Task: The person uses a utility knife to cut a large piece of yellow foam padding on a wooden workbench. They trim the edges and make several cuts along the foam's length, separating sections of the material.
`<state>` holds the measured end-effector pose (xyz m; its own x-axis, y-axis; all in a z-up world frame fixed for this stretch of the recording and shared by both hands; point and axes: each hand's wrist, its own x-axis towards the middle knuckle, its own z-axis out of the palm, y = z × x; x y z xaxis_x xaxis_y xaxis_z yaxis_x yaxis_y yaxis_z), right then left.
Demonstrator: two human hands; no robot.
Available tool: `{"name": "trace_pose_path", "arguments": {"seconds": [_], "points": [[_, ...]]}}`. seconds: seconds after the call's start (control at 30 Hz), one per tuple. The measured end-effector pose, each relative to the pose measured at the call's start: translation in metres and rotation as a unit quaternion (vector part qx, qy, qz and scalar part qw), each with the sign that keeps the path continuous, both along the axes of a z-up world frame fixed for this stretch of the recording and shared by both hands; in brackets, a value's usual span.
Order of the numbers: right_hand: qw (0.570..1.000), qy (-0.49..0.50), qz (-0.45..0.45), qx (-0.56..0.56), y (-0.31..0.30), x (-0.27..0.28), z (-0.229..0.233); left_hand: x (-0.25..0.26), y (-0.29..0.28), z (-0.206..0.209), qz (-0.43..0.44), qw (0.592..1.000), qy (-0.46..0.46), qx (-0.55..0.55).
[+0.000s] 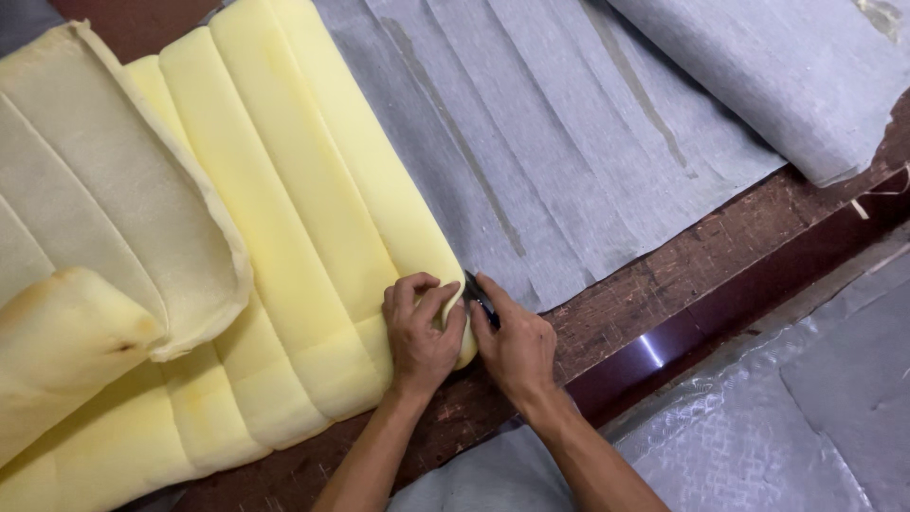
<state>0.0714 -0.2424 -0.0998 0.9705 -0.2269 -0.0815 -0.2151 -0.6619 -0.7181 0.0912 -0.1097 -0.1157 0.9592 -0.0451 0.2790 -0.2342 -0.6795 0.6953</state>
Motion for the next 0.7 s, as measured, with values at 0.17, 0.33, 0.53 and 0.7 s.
{"name": "trace_pose_path", "arguments": {"seconds": [0.17,0.33,0.53,0.7], "points": [[0.996,-0.086,-0.010,0.019,0.0063,-0.0022,-0.0037,0.0008,0.0014,0.0015,-0.006,1.000,0.015,-0.010],[0.999,-0.028,-0.016,0.013,0.0074,-0.0036,-0.0053,0.0007,0.0037,0.0013,-0.010,0.999,0.027,-0.036],[0.998,-0.052,-0.026,0.018,0.0091,-0.0021,-0.0056,-0.0001,0.0067,-0.0032,-0.008,0.997,0.043,-0.064],[0.999,-0.018,-0.040,0.030,0.0066,-0.0034,-0.0047,0.0004,0.0101,-0.0046,-0.003,0.996,0.053,-0.077]]}}
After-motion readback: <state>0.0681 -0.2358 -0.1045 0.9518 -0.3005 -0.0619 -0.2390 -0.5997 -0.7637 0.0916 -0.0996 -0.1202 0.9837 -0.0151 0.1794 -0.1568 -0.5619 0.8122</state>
